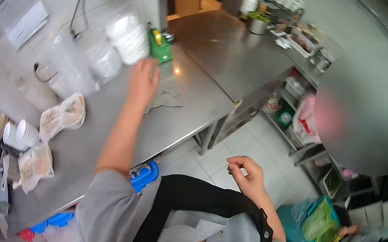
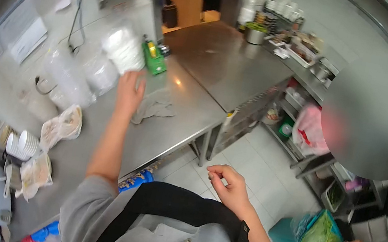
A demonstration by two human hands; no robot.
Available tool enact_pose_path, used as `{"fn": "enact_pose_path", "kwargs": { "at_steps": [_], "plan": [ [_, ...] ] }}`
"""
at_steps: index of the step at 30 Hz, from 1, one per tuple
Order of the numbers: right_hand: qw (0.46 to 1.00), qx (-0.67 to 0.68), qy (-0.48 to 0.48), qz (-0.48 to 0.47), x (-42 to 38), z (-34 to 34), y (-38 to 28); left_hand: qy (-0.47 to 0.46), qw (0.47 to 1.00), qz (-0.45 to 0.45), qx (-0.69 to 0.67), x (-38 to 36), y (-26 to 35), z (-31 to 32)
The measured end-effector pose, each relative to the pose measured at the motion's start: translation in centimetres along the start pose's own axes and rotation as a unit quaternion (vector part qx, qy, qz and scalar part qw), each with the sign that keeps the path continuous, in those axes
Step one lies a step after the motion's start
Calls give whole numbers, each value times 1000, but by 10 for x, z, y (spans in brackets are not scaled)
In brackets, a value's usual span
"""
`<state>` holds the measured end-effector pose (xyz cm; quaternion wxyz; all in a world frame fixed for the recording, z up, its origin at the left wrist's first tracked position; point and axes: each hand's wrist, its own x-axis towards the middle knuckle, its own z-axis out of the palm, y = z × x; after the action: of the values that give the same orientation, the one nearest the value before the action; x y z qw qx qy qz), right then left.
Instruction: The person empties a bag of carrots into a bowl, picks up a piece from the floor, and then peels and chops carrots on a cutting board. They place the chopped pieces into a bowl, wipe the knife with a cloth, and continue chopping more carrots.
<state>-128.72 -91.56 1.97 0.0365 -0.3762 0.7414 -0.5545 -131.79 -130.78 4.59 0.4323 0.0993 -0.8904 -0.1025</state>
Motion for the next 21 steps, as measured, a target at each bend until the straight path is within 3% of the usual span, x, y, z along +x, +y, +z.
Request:
{"fn": "enact_pose_path", "kwargs": {
  "at_steps": [3, 6, 9, 12, 15, 17, 18, 19, 20, 21],
  "plan": [
    [986, 126, -49, 100, 25, 15, 17, 122, 983, -36, 131, 61, -88, 16],
    [987, 107, -58, 109, 47, 15, 17, 88, 960, -190, 185, 119, -154, 18],
    [990, 85, -53, 101, 64, 16, 21, 88, 955, -273, 72, 163, -219, 33],
    [978, 140, -46, 149, 66, 20, 30, 33, 935, -343, 82, 185, -263, 49],
    [971, 146, -38, 186, 62, 18, 34, -60, 936, -343, 57, 200, -286, 42],
    [973, 127, -34, 188, 63, 17, 35, 42, 951, -265, 152, 209, -307, 56],
    [975, 117, -27, 188, 64, 19, 34, -20, 928, -215, 303, 223, -348, 68],
    [976, 103, -10, 191, 63, 20, 33, 25, 925, -262, 276, 219, -324, 63],
    [976, 108, -21, 188, 62, 20, 32, 4, 924, -244, 295, 218, -333, 61],
    [976, 111, -27, 187, 61, 21, 32, 61, 902, -221, 366, 211, -351, 80]
  ]
}}
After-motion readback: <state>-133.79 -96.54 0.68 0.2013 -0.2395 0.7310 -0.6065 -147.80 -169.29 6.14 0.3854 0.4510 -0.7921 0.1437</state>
